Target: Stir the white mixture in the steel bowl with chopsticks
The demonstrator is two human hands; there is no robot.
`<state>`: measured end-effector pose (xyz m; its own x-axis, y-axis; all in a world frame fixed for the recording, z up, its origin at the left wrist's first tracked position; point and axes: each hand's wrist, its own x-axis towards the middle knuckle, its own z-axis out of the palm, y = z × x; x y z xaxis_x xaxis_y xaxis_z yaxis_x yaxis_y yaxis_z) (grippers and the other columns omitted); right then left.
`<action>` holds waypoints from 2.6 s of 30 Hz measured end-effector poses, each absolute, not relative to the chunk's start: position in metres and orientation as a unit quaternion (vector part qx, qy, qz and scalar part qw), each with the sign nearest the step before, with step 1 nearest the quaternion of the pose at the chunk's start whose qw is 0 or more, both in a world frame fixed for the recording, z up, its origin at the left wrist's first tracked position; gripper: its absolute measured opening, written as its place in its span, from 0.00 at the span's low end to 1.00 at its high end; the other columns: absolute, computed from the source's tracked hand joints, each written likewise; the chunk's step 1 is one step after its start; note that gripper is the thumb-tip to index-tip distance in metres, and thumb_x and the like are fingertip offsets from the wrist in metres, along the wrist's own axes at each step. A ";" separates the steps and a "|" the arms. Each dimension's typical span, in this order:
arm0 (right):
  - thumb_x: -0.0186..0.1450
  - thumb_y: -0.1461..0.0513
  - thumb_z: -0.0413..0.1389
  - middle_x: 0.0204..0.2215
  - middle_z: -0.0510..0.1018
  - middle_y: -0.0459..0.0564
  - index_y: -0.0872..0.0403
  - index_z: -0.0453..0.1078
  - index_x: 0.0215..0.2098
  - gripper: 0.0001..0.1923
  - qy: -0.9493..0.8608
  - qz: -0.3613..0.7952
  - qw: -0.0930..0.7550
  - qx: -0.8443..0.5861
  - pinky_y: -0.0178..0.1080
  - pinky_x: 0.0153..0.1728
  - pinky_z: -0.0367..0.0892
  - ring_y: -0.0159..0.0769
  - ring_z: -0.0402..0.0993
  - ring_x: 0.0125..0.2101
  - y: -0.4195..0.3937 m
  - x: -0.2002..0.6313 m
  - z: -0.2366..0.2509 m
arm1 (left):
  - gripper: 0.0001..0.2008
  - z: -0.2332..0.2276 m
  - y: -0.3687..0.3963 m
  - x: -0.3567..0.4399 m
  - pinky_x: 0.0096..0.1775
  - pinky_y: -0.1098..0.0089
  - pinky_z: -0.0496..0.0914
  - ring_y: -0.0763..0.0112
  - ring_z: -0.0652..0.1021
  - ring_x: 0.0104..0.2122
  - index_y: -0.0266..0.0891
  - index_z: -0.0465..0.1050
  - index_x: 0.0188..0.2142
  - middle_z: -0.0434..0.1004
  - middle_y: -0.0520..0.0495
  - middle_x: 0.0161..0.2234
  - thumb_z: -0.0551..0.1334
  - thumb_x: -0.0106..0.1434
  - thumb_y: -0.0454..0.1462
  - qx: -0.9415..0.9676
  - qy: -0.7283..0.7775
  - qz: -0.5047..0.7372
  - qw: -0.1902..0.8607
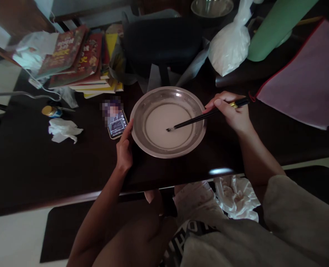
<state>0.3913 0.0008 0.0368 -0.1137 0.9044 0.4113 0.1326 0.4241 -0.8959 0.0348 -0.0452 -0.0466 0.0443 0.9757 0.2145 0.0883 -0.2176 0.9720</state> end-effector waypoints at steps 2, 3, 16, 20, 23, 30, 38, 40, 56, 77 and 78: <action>0.67 0.51 0.60 0.26 0.83 0.45 0.48 0.81 0.31 0.13 -0.658 0.377 0.524 -0.389 0.40 0.31 0.76 0.35 0.81 0.28 0.001 0.391 0.036 | 0.34 -0.046 -0.045 0.035 0.68 0.52 0.58 0.51 0.63 0.69 0.49 0.67 0.65 0.66 0.47 0.67 0.55 0.66 0.59 0.579 0.460 0.519 0.428; 0.67 0.51 0.60 0.27 0.83 0.45 0.47 0.81 0.31 0.13 -0.669 0.379 0.511 -0.385 0.40 0.32 0.76 0.35 0.81 0.29 0.001 0.391 0.036 | 0.33 -0.046 -0.045 0.035 0.69 0.53 0.58 0.52 0.63 0.69 0.49 0.67 0.65 0.66 0.47 0.67 0.55 0.66 0.59 0.581 0.467 0.515 0.423; 0.65 0.50 0.62 0.25 0.82 0.45 0.49 0.80 0.30 0.13 -0.653 0.396 0.520 -0.383 0.39 0.30 0.76 0.33 0.80 0.26 -0.001 0.387 0.037 | 0.37 -0.036 -0.046 0.044 0.67 0.51 0.61 0.48 0.63 0.69 0.51 0.68 0.65 0.66 0.49 0.68 0.57 0.63 0.63 0.562 0.446 0.530 0.453; 0.66 0.50 0.62 0.25 0.82 0.45 0.48 0.81 0.30 0.13 -0.637 0.377 0.541 -0.400 0.38 0.30 0.75 0.33 0.81 0.27 0.000 0.390 0.036 | 0.33 -0.039 -0.047 0.042 0.67 0.52 0.61 0.50 0.64 0.68 0.51 0.68 0.65 0.68 0.49 0.66 0.57 0.65 0.59 0.558 0.437 0.537 0.458; 0.65 0.50 0.62 0.24 0.82 0.45 0.48 0.80 0.30 0.13 -0.633 0.385 0.542 -0.397 0.38 0.28 0.75 0.33 0.81 0.26 0.000 0.391 0.036 | 0.32 -0.042 -0.047 0.038 0.67 0.52 0.61 0.51 0.65 0.68 0.49 0.67 0.66 0.69 0.49 0.66 0.56 0.66 0.55 0.564 0.447 0.531 0.448; 0.66 0.51 0.61 0.26 0.84 0.46 0.47 0.81 0.30 0.12 -0.660 0.363 0.527 -0.393 0.42 0.33 0.76 0.36 0.80 0.29 0.001 0.389 0.036 | 0.28 -0.029 -0.049 0.043 0.68 0.58 0.60 0.56 0.65 0.68 0.44 0.71 0.64 0.68 0.52 0.66 0.54 0.65 0.42 0.581 0.528 0.499 0.367; 0.68 0.51 0.59 0.28 0.84 0.46 0.47 0.81 0.30 0.14 -0.700 0.358 0.487 -0.381 0.41 0.35 0.75 0.35 0.80 0.31 0.000 0.387 0.038 | 0.26 -0.019 -0.052 0.047 0.67 0.59 0.61 0.58 0.69 0.66 0.43 0.73 0.62 0.73 0.51 0.62 0.54 0.66 0.37 0.576 0.566 0.482 0.339; 0.68 0.51 0.59 0.28 0.83 0.46 0.46 0.81 0.30 0.14 -0.702 0.341 0.489 -0.389 0.42 0.36 0.76 0.35 0.80 0.32 0.000 0.387 0.038 | 0.25 -0.020 -0.052 0.046 0.68 0.59 0.60 0.58 0.68 0.66 0.43 0.72 0.62 0.73 0.51 0.62 0.55 0.67 0.39 0.583 0.572 0.478 0.322; 0.66 0.49 0.60 0.27 0.83 0.46 0.47 0.81 0.30 0.14 -0.661 0.365 0.513 -0.409 0.42 0.34 0.76 0.36 0.80 0.29 0.000 0.390 0.039 | 0.25 -0.021 -0.052 0.047 0.69 0.60 0.59 0.62 0.68 0.66 0.47 0.65 0.67 0.68 0.49 0.66 0.52 0.74 0.48 0.646 0.554 0.449 0.273; 0.67 0.49 0.59 0.27 0.83 0.46 0.44 0.81 0.30 0.14 -0.685 0.333 0.503 -0.409 0.43 0.35 0.74 0.37 0.78 0.30 0.001 0.389 0.041 | 0.29 -0.015 -0.042 0.031 0.66 0.56 0.62 0.59 0.72 0.63 0.47 0.61 0.69 0.71 0.46 0.64 0.57 0.69 0.39 0.708 0.545 0.378 0.243; 0.67 0.49 0.59 0.27 0.83 0.46 0.43 0.82 0.30 0.14 -0.691 0.335 0.494 -0.407 0.43 0.35 0.74 0.37 0.78 0.30 0.001 0.390 0.040 | 0.31 -0.015 -0.040 0.029 0.66 0.54 0.62 0.58 0.73 0.62 0.47 0.59 0.70 0.71 0.45 0.64 0.59 0.68 0.38 0.704 0.550 0.380 0.240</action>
